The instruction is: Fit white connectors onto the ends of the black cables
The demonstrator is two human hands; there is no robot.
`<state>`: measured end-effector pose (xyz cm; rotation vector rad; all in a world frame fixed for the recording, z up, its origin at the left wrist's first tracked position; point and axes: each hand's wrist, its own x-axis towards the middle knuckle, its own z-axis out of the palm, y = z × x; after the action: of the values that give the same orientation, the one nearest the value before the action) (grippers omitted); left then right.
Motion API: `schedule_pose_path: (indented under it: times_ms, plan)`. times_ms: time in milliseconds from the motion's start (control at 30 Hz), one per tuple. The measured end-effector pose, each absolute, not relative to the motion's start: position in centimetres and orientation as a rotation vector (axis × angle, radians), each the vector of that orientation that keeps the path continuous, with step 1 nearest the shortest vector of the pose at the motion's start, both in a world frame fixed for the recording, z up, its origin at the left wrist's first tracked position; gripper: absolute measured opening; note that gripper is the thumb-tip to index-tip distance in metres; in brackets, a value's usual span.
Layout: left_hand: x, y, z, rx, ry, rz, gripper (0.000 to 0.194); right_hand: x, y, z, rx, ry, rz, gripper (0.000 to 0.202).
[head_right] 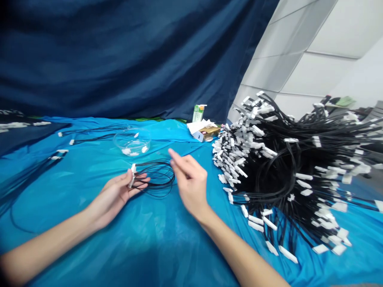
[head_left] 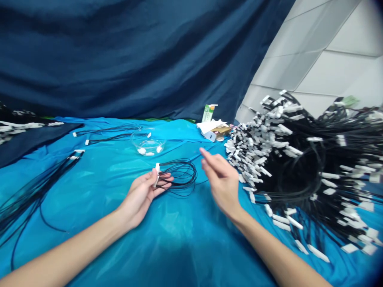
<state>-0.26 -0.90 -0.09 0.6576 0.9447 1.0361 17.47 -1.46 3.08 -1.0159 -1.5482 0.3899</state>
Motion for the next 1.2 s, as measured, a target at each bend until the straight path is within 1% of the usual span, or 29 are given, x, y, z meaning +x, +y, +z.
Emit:
schedule_pose_path:
  times_ms: [67, 200, 333, 467, 667, 1200]
  plan:
    - [-0.1, -1.2, -0.2, 0.671, 0.909, 1.058, 0.025, 16.7, -2.2, 2.7, -0.978, -1.738, 0.255, 0.025]
    - [0.3, -1.6, -0.4, 0.693, 0.854, 1.089, 0.026, 15.4, -3.0, 1.7, -1.005, -1.891, 0.232, 0.018]
    - [0.6, -2.0, -0.5, 0.725, 0.827, 1.091, 0.029, 14.9, -3.1, 1.2, -1.074, -1.834, 0.291, 0.017]
    - [0.8, -2.2, -0.3, 0.713, 0.830, 1.081, 0.028, 14.7, -3.1, 1.2, -1.098, -1.741, 0.335, 0.017]
    - [0.9, -2.4, -0.1, 0.704, 0.823, 1.065, 0.025, 14.5, -3.0, 1.2, -1.058, -1.702, 0.316, 0.015]
    - [0.9, -2.4, -0.2, 0.702, 0.802, 1.075, 0.028, 14.4, -3.0, 1.0, -1.083, -1.717, 0.301, 0.016]
